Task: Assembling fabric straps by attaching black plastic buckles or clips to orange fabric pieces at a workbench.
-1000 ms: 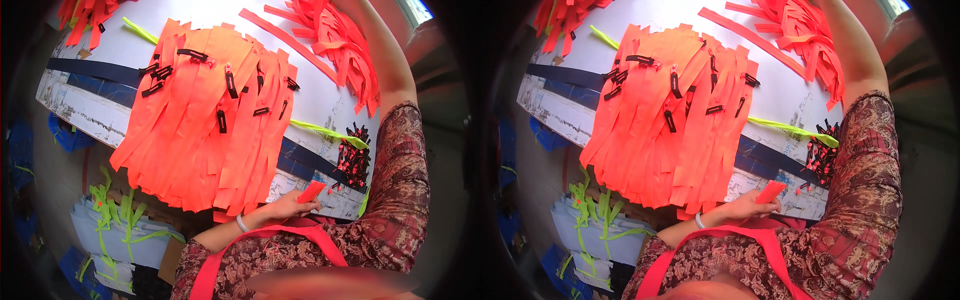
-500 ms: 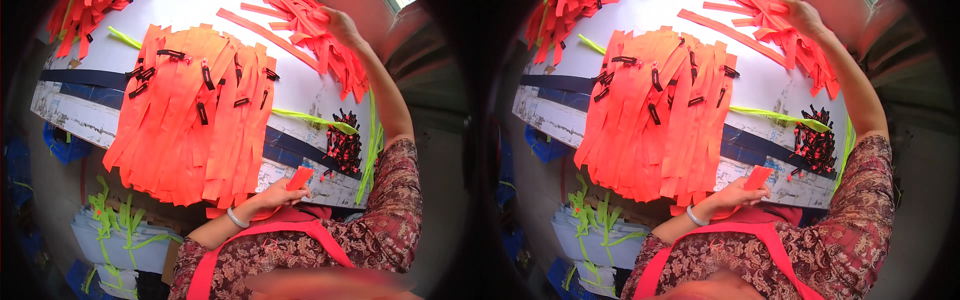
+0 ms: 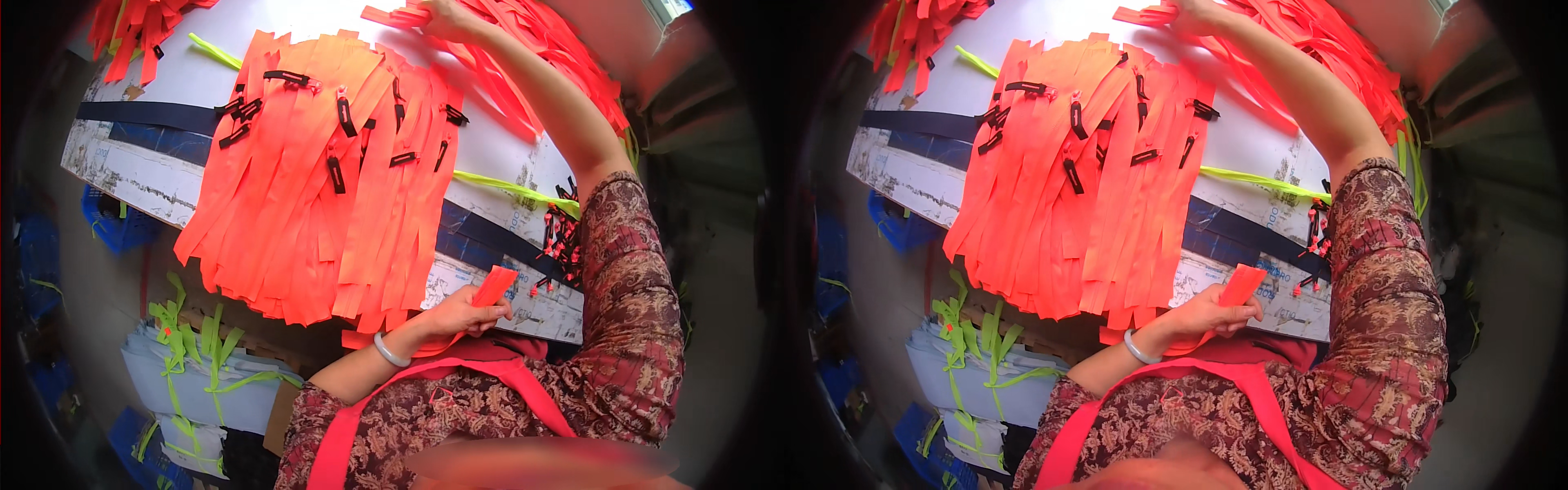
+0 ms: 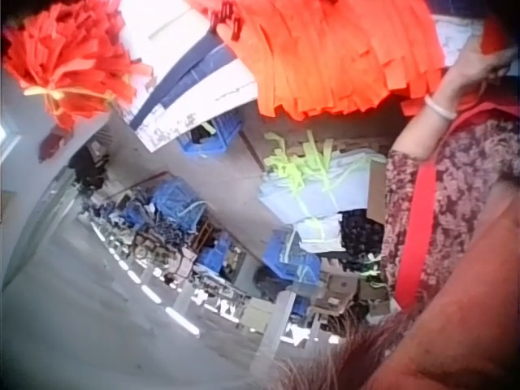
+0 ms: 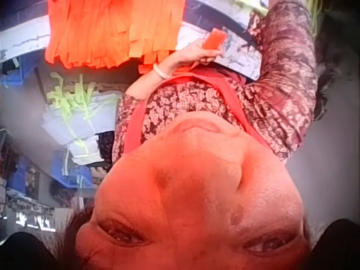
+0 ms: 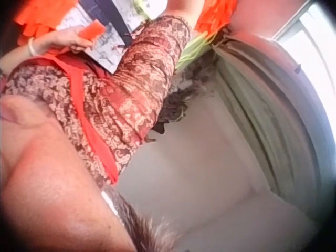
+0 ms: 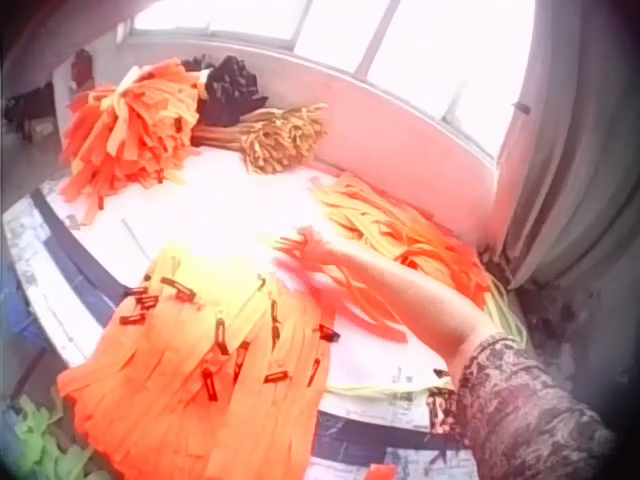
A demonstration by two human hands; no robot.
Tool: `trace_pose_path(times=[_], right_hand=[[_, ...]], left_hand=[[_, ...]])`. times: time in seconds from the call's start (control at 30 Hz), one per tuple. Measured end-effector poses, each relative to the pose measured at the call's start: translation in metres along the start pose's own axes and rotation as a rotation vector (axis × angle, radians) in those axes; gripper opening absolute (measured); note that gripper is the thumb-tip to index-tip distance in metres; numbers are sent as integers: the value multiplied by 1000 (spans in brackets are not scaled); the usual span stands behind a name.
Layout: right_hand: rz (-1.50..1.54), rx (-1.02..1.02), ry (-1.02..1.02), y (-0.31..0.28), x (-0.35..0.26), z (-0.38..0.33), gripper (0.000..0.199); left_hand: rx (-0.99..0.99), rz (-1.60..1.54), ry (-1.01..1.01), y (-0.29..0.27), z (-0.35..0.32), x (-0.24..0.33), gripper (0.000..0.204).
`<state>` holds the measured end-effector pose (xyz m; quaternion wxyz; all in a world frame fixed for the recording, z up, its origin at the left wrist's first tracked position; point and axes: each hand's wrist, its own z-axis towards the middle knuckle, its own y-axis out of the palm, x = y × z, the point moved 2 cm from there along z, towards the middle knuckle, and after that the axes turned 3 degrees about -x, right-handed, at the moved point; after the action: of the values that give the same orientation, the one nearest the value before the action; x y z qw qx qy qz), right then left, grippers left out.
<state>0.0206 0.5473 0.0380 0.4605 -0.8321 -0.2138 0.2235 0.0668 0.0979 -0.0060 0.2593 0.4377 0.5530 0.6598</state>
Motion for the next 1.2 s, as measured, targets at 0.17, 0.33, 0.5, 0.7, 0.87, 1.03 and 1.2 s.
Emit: trace_pose_path(times=[0.17, 0.33, 0.5, 0.7, 0.87, 1.03, 1.2], right_hand=[[84, 252, -115, -25, 76, -55, 35], [24, 282, 156, -17, 67, -17, 44], [71, 516, 37, -28, 108, 26, 26], [321, 750, -81, -27, 140, 20, 17], [841, 785, -152, -67, 58, -89, 12], [633, 1086, 246, -168, 129, -238, 15], [-434, 1084, -15, -192, 138, -287, 12]], left_hand=[[-50, 103, -5, 9, 7, 4, 22], [-37, 82, -33, 6, 3, 6, 22], [-66, 83, -40, 10, 7, 4, 22], [-110, 93, -57, 14, 13, 3, 22], [-34, 29, -47, 2, -2, 1, 23], [-76, 57, 4, 7, 6, 0, 23], [-79, 46, -13, 8, 6, 0, 23]])
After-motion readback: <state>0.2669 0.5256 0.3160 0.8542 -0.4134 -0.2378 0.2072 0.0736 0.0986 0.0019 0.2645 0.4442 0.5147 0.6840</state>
